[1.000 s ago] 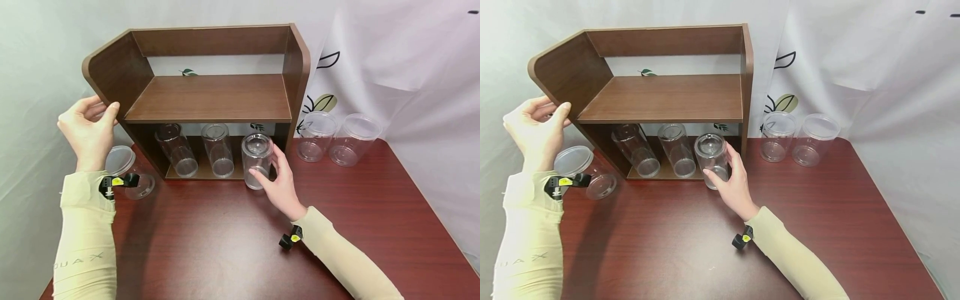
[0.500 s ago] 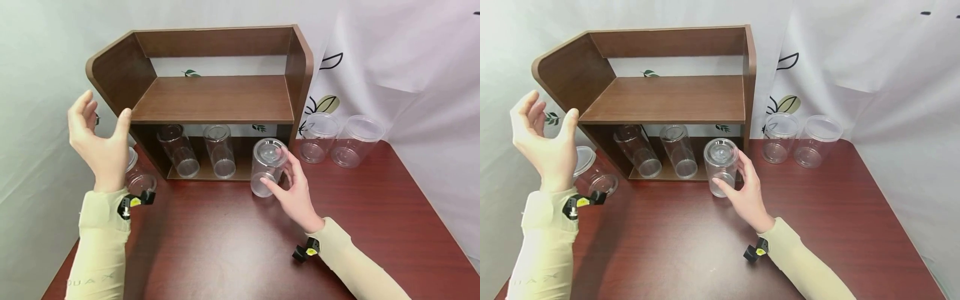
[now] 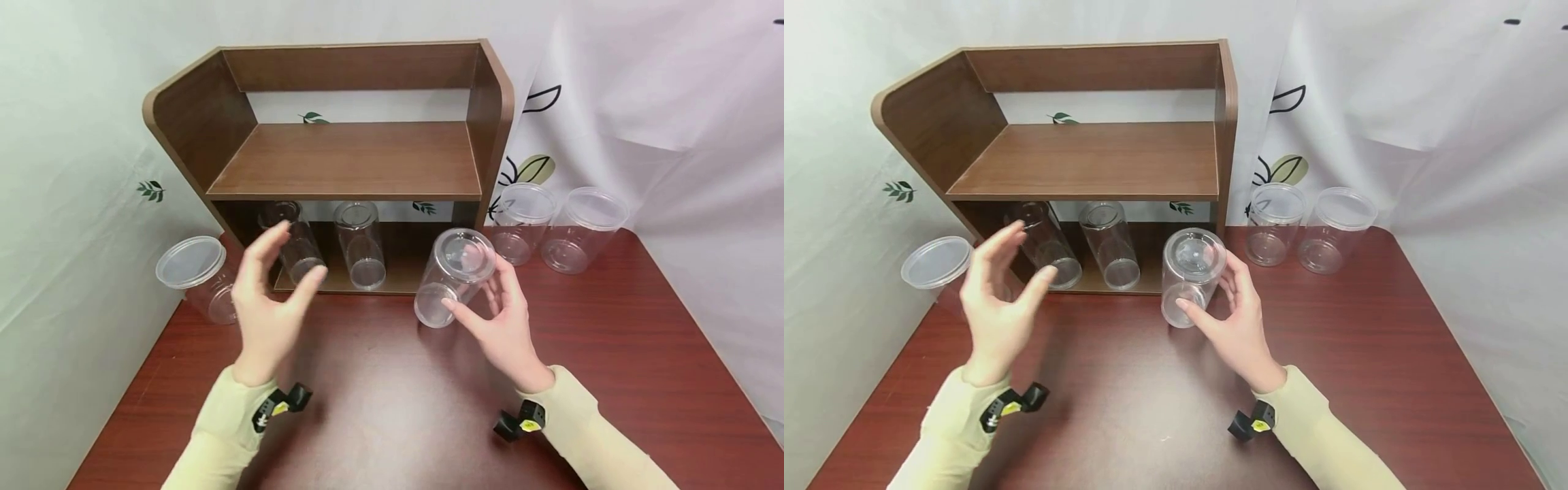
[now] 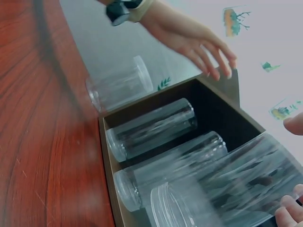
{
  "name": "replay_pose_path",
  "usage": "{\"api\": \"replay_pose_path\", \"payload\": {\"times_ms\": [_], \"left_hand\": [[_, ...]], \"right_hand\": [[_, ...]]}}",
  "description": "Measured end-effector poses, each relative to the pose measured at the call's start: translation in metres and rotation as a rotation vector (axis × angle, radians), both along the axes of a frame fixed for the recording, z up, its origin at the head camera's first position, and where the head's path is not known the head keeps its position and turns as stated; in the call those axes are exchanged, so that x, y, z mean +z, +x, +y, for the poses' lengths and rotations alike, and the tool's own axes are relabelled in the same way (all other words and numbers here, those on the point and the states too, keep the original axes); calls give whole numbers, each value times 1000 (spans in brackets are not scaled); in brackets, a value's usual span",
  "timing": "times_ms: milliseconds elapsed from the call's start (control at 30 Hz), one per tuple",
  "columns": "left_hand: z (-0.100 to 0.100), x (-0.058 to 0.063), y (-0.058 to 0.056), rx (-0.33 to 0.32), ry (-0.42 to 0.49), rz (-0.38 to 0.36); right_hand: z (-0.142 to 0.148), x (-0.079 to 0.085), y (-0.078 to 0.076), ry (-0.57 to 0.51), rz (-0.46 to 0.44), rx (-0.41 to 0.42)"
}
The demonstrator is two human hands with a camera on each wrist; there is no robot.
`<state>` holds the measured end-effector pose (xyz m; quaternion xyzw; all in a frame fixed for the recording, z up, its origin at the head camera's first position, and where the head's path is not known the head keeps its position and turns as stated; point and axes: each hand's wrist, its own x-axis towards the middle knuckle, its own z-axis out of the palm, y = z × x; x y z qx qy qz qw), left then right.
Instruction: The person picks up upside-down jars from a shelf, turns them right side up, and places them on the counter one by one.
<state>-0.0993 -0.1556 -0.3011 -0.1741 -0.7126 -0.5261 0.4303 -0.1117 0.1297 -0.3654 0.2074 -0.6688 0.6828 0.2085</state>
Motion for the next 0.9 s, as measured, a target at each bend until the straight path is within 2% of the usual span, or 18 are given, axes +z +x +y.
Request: {"api": "replay_pose_path", "payload": {"times_ms": [167,333,467,567,700,900], "left_hand": [[19,-23,6,-130,-119,-82],[29,-60,3,-264,-202,-198],[36,-86,1,-343,-286,-291],[42,-97,3,-378,-336,-343],[47,-104,5,-387,-365,-390],[51,-111,5,-348,-342,-381]], "right_hand": [[0,4,6,-46,-19,31],[-1,6,13,-93,-33,67],[-3,7,17,-123,-44,99],[-4,8,19,-139,-35,128],[-5,8,20,-169,-13,174],[-7,8,20,-217,19,217]]}}
